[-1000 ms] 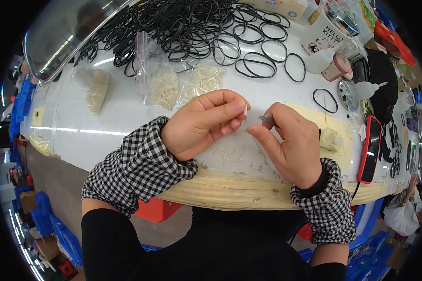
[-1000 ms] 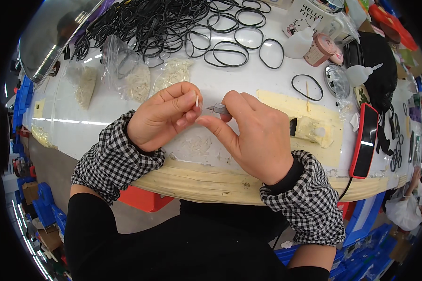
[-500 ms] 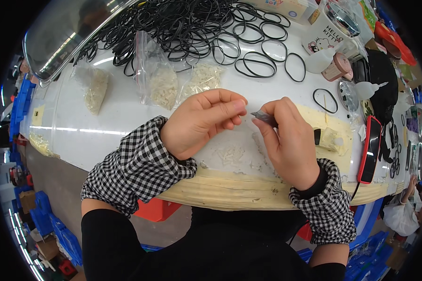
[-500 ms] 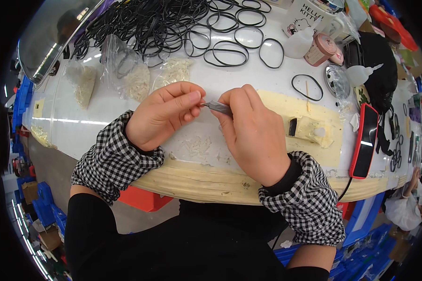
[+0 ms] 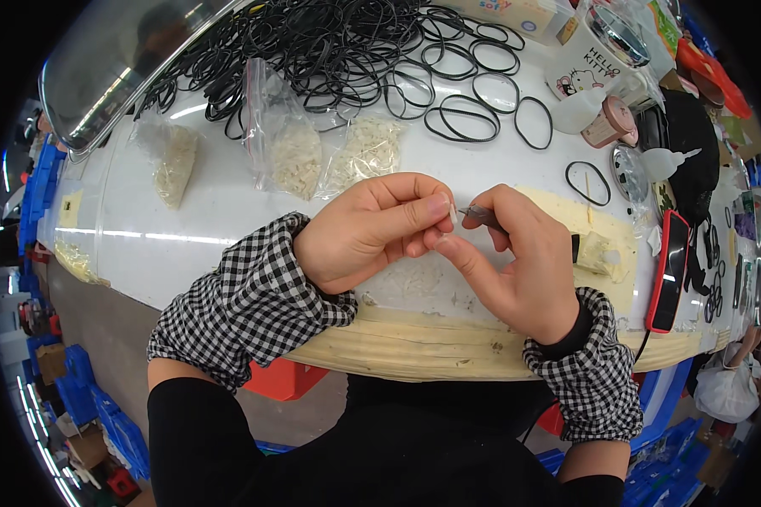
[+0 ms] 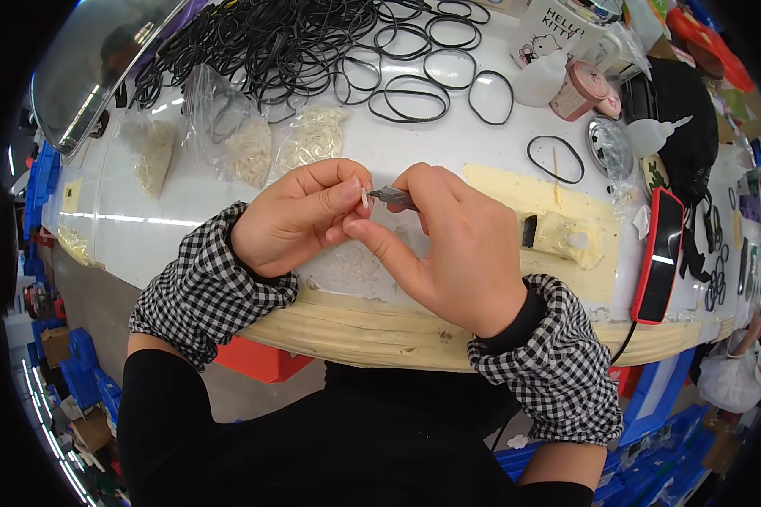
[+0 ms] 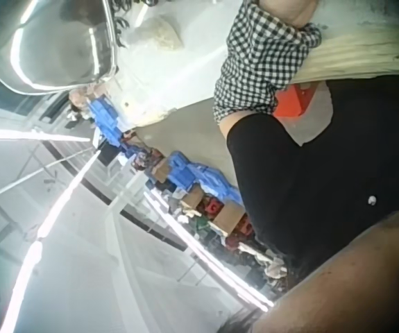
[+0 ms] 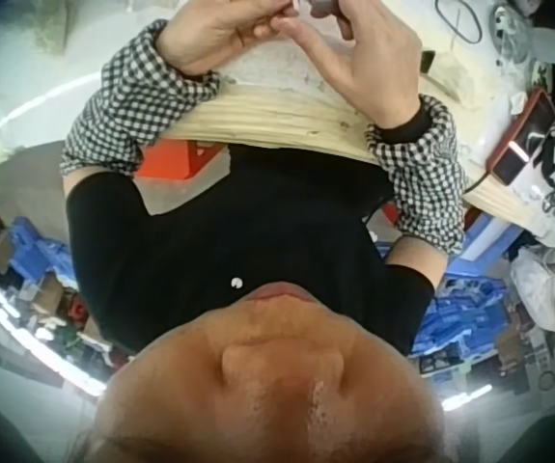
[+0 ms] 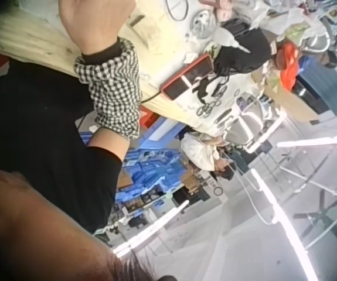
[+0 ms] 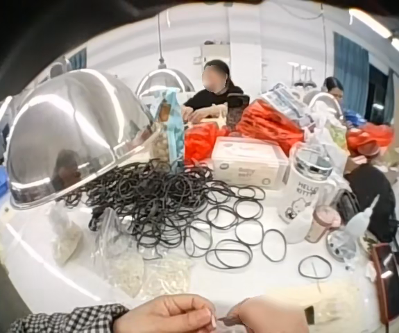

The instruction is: Assembling small plastic and metal components at a workbench.

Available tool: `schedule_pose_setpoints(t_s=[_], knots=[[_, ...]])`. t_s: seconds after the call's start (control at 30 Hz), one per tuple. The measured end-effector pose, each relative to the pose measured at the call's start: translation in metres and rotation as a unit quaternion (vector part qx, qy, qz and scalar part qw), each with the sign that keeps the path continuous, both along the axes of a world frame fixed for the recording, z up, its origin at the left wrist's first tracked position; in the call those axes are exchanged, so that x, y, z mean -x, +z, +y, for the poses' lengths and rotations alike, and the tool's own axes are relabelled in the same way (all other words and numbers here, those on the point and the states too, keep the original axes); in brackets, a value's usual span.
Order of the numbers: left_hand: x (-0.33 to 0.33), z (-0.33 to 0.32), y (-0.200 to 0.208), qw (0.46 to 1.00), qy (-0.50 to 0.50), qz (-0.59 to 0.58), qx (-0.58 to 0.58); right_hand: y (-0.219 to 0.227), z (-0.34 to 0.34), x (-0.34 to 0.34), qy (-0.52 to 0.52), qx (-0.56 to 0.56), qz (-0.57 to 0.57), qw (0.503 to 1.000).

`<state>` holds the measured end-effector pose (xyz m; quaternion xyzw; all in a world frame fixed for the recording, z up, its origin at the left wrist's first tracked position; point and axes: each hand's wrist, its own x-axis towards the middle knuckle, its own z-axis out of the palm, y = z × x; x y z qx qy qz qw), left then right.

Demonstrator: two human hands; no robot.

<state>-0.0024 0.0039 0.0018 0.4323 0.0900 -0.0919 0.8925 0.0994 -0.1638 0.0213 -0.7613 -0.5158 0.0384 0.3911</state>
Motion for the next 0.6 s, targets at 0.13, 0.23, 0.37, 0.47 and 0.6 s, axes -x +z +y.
schedule_pose_setpoints(t_s=[0.13, 0.23, 0.37, 0.47, 0.6], knots=[[-0.0005, -0.0005, 0.0005, 1.0, -0.014, -0.006, -0.016, -0.0023, -0.0014, -0.0005, 0.002, 0.02, -0.016, 1.0], [-0.0006, 0.0006, 0.0028, 0.999, -0.023, -0.012, -0.031, -0.0007, -0.0019, 0.0004, 0.004, 0.039, -0.01, 0.999], [-0.0015, 0.0026, 0.004, 0.999, -0.035, -0.014, -0.038, 0.0027, -0.0024, 0.0003, 0.014, 0.05, 0.007, 0.999], [-0.0017, 0.0044, 0.0035, 0.998, -0.047, -0.022, -0.045, 0.0037, -0.0023, 0.0005, 0.019, 0.051, 0.014, 0.998], [-0.0025, 0.005, 0.0041, 0.997, -0.053, -0.026, -0.052, 0.0027, -0.0036, -0.0002, 0.025, 0.056, 0.008, 0.998]])
